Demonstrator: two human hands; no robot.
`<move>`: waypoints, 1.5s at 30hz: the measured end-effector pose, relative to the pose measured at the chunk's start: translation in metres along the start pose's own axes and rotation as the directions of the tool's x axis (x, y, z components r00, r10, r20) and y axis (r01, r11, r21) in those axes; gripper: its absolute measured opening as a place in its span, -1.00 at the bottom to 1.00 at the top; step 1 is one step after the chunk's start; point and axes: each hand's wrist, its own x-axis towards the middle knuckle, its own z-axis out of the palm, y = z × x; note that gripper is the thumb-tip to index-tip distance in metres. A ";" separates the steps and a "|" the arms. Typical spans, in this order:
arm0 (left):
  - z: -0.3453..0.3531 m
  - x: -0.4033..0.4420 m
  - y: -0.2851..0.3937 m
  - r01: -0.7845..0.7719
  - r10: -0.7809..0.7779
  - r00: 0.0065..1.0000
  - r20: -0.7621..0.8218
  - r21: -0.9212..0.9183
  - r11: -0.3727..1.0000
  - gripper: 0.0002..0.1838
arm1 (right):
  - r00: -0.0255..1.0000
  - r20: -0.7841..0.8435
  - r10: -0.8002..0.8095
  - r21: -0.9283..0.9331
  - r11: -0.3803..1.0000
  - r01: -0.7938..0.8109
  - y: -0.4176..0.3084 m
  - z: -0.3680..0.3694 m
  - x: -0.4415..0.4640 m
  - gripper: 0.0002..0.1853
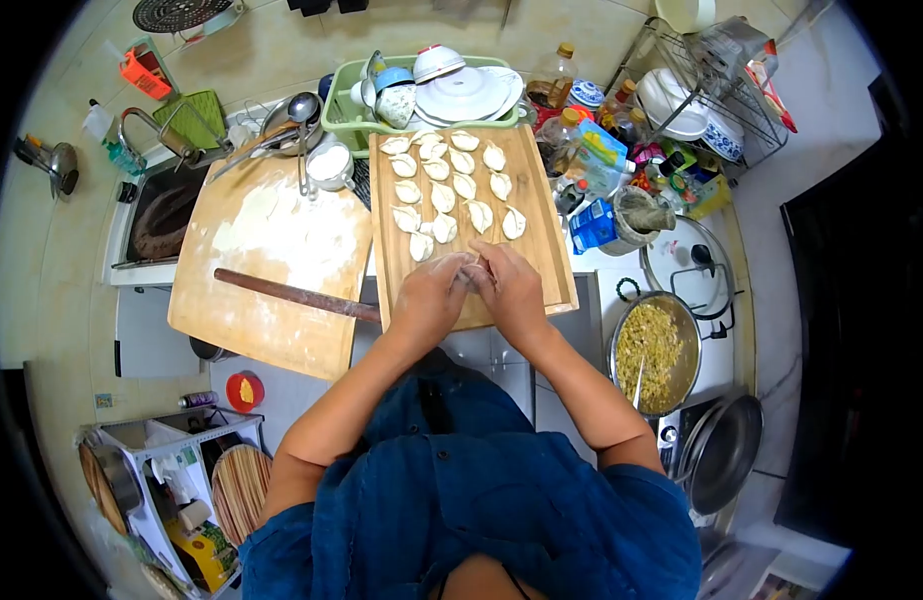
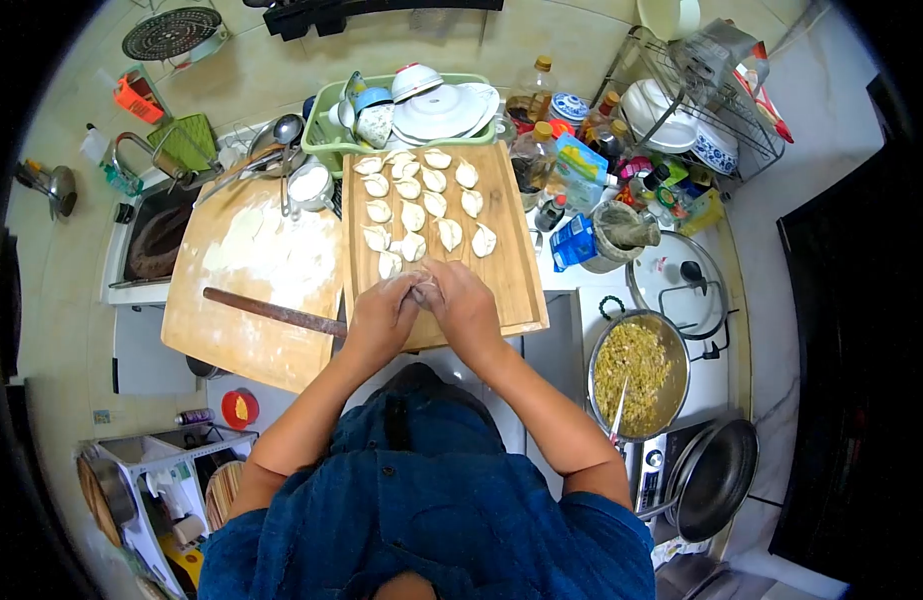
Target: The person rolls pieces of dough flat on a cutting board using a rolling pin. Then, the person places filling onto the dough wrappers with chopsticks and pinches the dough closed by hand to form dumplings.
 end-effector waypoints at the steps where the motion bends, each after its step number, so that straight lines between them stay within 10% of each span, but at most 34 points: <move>1: 0.000 -0.001 0.001 0.101 -0.099 0.994 0.038 -0.046 0.994 -0.72 | 0.999 0.019 0.037 0.026 0.999 -0.037 0.001 -0.001 0.000 -0.88; 3: 0.000 -0.002 0.002 0.298 -0.283 0.951 0.127 -0.129 0.946 -0.69 | 0.990 0.079 0.113 0.082 0.989 -0.119 0.005 -0.005 -0.001 -0.88; 6: 0.018 -0.007 -0.014 0.202 -0.277 0.961 -0.018 -0.640 0.742 -0.64 | 0.989 0.064 0.133 0.135 0.981 -0.141 0.006 -0.005 -0.002 -0.89; 9: 0.014 -0.004 -0.013 0.474 -0.401 0.860 0.316 -0.786 0.396 -0.62 | 0.998 -0.046 0.053 0.102 0.994 -0.048 0.004 -0.004 0.000 -0.91; 19: 0.004 -0.005 -0.042 0.538 -0.338 0.842 0.421 -0.699 0.471 -0.65 | 0.999 -0.022 -0.033 -0.207 0.978 0.028 0.025 0.012 -0.012 -0.90; 26: -0.032 -0.020 -0.245 0.429 -0.547 0.776 -0.313 -0.374 0.822 -0.76 | 0.986 0.007 0.168 -0.421 0.895 -0.150 0.075 0.005 -0.030 -0.92; 30: -0.073 0.002 -0.296 0.518 -0.664 0.652 -0.366 -0.424 0.742 -0.76 | 0.958 0.022 0.287 -0.451 0.858 -0.247 0.094 0.001 -0.033 -0.93; 37: -0.072 0.024 -0.377 0.331 -0.228 0.936 -0.267 0.455 0.827 -0.69 | 0.948 -0.029 0.317 -0.471 0.832 -0.293 0.097 0.003 -0.034 -0.92; 45: -0.066 0.035 -0.438 0.213 -0.293 0.956 -0.013 0.716 0.665 -0.72 | 0.952 -0.103 0.289 -0.516 0.802 -0.300 0.115 0.010 -0.023 -0.92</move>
